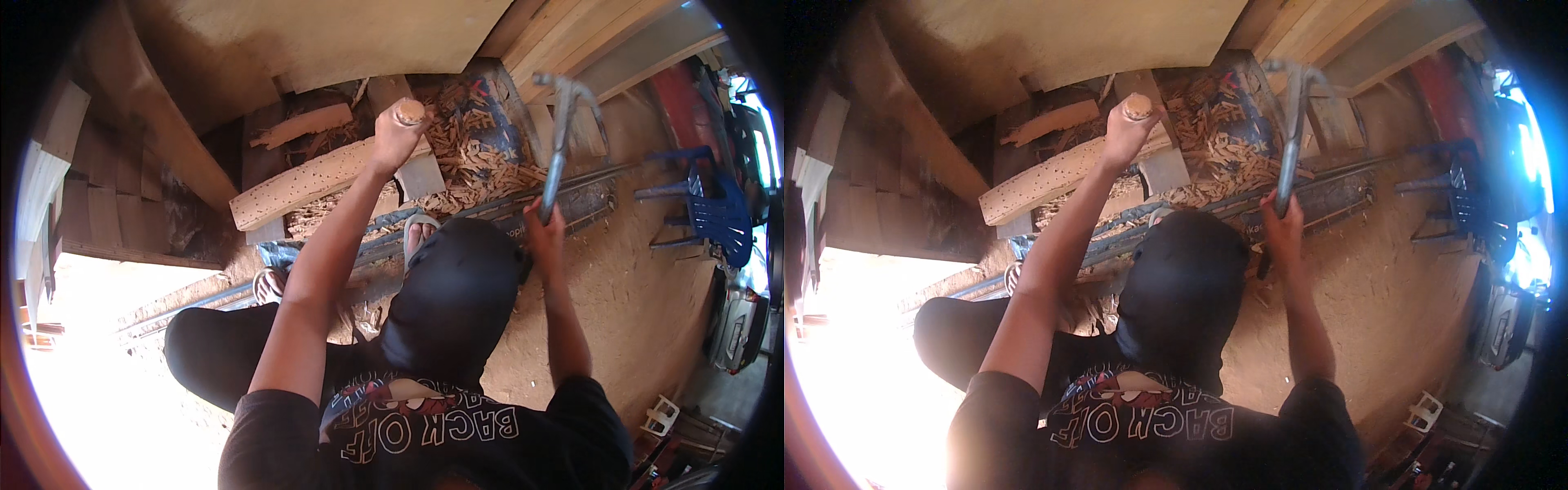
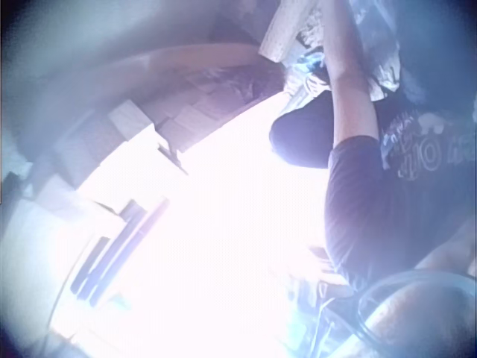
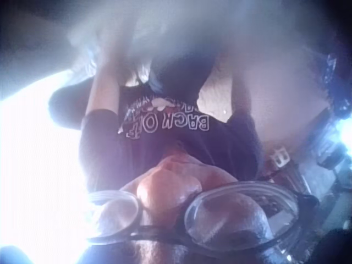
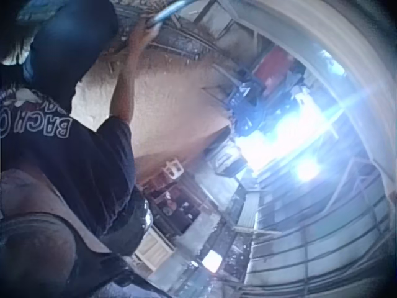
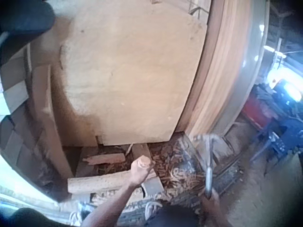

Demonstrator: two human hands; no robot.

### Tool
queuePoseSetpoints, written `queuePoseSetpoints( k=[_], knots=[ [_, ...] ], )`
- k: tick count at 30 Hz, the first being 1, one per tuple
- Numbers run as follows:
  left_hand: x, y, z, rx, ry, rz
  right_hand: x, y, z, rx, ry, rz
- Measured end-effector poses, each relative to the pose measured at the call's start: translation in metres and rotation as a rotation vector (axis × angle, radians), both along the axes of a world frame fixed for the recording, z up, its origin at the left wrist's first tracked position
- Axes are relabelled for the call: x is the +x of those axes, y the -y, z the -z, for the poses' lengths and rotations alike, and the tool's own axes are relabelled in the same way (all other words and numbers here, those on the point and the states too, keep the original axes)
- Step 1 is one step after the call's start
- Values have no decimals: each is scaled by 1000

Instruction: The person sits on the floor and uses a hammer to repeatedly strike a small cylindrical wooden piece held in the left hand. The person occasionally repositions the wood and continues striking it against a larger wooden board.

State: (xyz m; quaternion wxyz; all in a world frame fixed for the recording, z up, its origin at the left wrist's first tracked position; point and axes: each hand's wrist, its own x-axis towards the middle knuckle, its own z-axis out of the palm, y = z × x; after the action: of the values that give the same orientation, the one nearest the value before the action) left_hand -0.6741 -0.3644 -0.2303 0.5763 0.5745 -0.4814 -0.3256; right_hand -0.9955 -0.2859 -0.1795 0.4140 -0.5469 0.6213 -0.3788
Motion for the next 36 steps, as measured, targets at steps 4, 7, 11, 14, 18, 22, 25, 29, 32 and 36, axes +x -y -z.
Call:
queuePoseSetpoints(
  k=[4,7,11,14,18,22,25,29,32,36],
  knots=[
    [-9,0,2,1,-185,-103,-48,-5,109,-79,-310,-60],
    [-15,0,1,-39,-277,-191,-63,-5,198,226,-409,-63],
    [-19,5,2,-57,-237,-311,-64,-34,264,274,-448,-30],
    [-23,10,6,-123,-160,-457,-57,-52,276,252,-464,10],
    [-38,21,10,-159,-104,-688,-43,-61,279,210,-480,79],
    [-46,22,11,-207,-175,-728,-29,-66,291,159,-510,137],
    [-11,12,7,19,-408,-324,-23,-69,302,130,-500,169],
    [51,-2,-6,139,-467,430,-25,-75,305,235,-111,150],
    [62,7,-17,265,-444,504,-27,-75,290,239,-66,125],
    [22,14,-17,163,-211,75,-21,-73,259,272,-177,118]
  ],
)
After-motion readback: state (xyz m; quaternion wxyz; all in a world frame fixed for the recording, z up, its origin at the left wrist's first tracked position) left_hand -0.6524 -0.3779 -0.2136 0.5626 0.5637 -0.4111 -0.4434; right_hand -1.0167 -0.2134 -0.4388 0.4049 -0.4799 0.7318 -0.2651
